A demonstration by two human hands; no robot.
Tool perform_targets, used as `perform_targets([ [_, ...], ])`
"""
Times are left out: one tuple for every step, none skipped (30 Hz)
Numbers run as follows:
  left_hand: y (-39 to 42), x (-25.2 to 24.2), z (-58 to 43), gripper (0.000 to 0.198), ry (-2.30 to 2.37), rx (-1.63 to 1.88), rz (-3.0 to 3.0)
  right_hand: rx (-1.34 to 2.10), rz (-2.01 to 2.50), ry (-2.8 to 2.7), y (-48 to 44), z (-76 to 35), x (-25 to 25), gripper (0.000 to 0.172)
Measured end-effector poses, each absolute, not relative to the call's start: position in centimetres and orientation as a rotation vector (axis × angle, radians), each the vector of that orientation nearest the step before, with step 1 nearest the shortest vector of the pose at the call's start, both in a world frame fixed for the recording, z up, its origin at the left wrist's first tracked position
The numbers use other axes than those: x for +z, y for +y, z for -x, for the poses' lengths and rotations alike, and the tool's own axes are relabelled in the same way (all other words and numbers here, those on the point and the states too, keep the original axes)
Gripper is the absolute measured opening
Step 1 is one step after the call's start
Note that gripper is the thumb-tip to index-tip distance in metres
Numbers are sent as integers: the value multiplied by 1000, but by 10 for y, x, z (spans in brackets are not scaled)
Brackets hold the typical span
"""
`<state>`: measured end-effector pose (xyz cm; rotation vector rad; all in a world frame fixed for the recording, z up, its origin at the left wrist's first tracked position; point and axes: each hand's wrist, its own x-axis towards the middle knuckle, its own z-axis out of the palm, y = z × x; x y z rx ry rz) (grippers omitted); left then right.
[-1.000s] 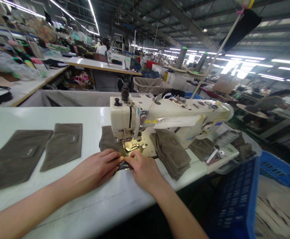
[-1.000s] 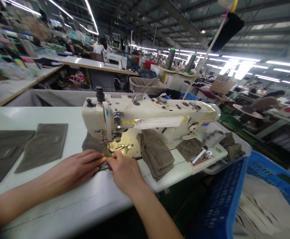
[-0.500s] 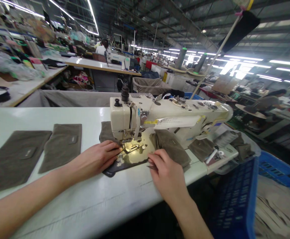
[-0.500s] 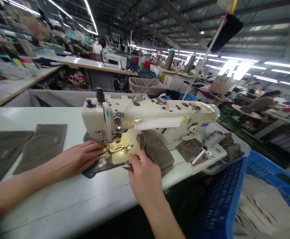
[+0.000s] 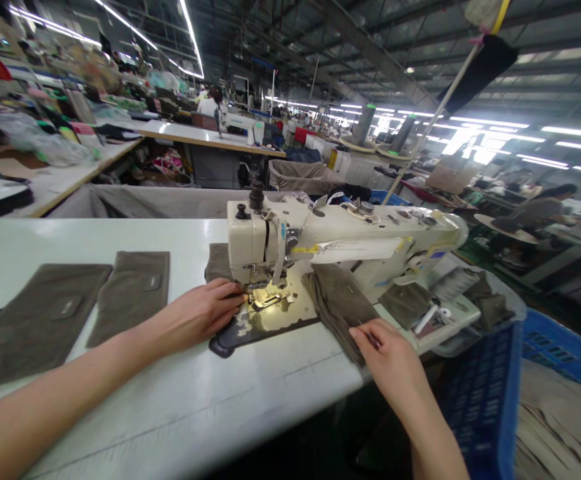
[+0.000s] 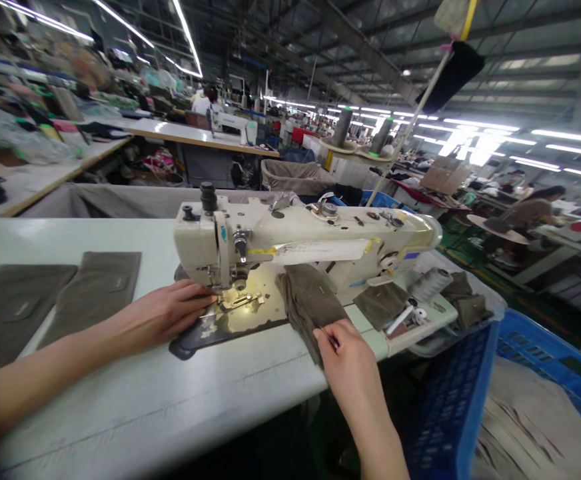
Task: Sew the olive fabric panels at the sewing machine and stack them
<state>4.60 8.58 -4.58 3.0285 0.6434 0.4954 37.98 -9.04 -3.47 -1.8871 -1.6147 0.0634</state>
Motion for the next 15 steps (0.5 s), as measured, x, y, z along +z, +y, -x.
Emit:
perform_targets([
  [86, -45, -46, 35, 657, 488, -3036, 91, 1862, -1600, -90, -381, -35, 40],
  [85, -44, -46, 35, 670, 482, -3044, 97, 1846, -1591, -89, -382, -35, 42],
  [85, -44, -47, 36, 679, 481, -3051, 72, 1839, -1575, -89, -383, -35, 43],
  [85, -43, -47, 36, 693, 483, -3056, 17, 1839, -1545, -90, -384, -33, 43],
  [84, -42, -47, 37, 705, 491, -3060, -52, 1841, -1505, -90, -384, -32, 43],
  [84, -42, -48, 37, 718, 508, -3065, -118, 1839, -1463, -91, -385, -30, 41],
  [84, -43, -48, 38, 731, 528, -3071, -159, 1833, -1438, -92, -386, -28, 40],
  [84, -44, -48, 38, 744, 547, -3076, -161, 1826, -1441, -94, -387, -26, 38],
  [84, -45, -48, 39, 755, 562, -3079, -124, 1822, -1469, -95, -388, -25, 35],
  [84, -46, -48, 40, 763, 570, -3078, -61, 1823, -1514, -97, -389, -24, 32],
  [84, -47, -48, 41, 772, 575, -3073, 5, 1835, -1555, -98, -391, -24, 30],
  [84, -48, -47, 42, 777, 588, -3069, 61, 1854, -1584, -100, -392, -24, 28],
  [83, -48, -46, 43, 788, 594, -3065, 103, 1875, -1603, -101, -392, -25, 27],
  [82, -48, -43, 44, 810, 605, -3064, 127, 1893, -1615, -101, -393, -26, 27],
  [81, -47, -38, 44, 837, 623, -3067, 135, 1907, -1624, -101, -393, -27, 28],
])
